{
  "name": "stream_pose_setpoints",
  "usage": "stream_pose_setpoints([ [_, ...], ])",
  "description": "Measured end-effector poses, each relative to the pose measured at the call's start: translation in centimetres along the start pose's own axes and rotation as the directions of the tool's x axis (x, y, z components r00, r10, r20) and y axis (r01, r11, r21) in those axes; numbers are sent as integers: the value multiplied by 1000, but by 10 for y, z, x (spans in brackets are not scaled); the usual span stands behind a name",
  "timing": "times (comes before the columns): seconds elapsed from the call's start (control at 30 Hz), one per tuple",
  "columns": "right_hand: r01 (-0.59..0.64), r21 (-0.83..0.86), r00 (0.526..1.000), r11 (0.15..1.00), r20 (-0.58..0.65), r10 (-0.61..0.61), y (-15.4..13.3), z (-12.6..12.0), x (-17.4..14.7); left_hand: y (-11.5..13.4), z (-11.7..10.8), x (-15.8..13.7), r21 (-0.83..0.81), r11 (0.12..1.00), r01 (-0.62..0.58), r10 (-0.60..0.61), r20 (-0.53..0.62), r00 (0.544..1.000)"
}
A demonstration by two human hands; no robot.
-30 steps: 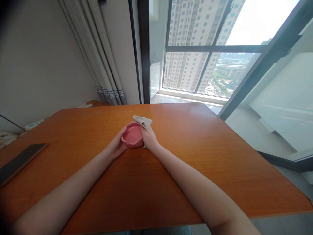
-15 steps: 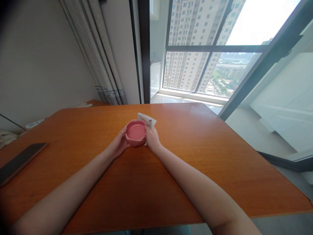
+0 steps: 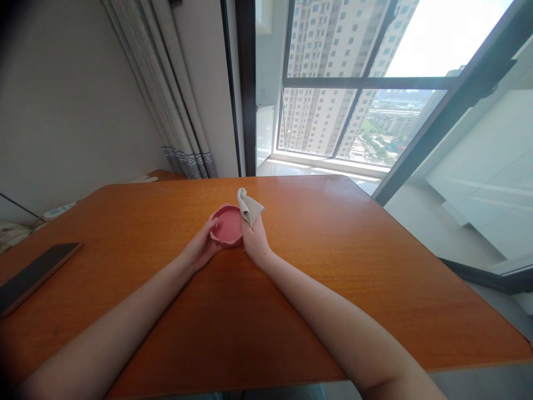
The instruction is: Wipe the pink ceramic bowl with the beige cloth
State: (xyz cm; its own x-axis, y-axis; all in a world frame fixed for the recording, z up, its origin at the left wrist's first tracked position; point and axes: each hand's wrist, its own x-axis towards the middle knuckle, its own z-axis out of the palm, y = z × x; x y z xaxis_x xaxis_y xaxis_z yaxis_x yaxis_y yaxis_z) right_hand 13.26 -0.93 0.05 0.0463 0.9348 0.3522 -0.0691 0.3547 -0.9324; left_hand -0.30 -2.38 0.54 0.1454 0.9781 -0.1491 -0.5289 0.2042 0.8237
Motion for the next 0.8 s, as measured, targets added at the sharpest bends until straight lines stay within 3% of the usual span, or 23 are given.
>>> stream_pose_setpoints([
  [0.1,21,4,1000,1000,10,-21,-5,-2,4,-3,1,-1,11,1000,5,-5,-19,1000],
  [0.27,-201,107,977,974,-52,207,-1,9,-4,-2,2,4,-114,986,-120,105,-125,987],
  [0.43,-272,170,959,947,-32,281,8,9,-3,0,-3,8,-95,972,-213,195,-175,965],
  [0.6,-243,167,957,956,-117,264,4,1,5,-4,-2,5,61,992,-111,119,-145,982],
  [0.8,-312,248,950,917,67,305,7,8,0,-5,-7,8,-65,969,-240,205,-341,917],
])
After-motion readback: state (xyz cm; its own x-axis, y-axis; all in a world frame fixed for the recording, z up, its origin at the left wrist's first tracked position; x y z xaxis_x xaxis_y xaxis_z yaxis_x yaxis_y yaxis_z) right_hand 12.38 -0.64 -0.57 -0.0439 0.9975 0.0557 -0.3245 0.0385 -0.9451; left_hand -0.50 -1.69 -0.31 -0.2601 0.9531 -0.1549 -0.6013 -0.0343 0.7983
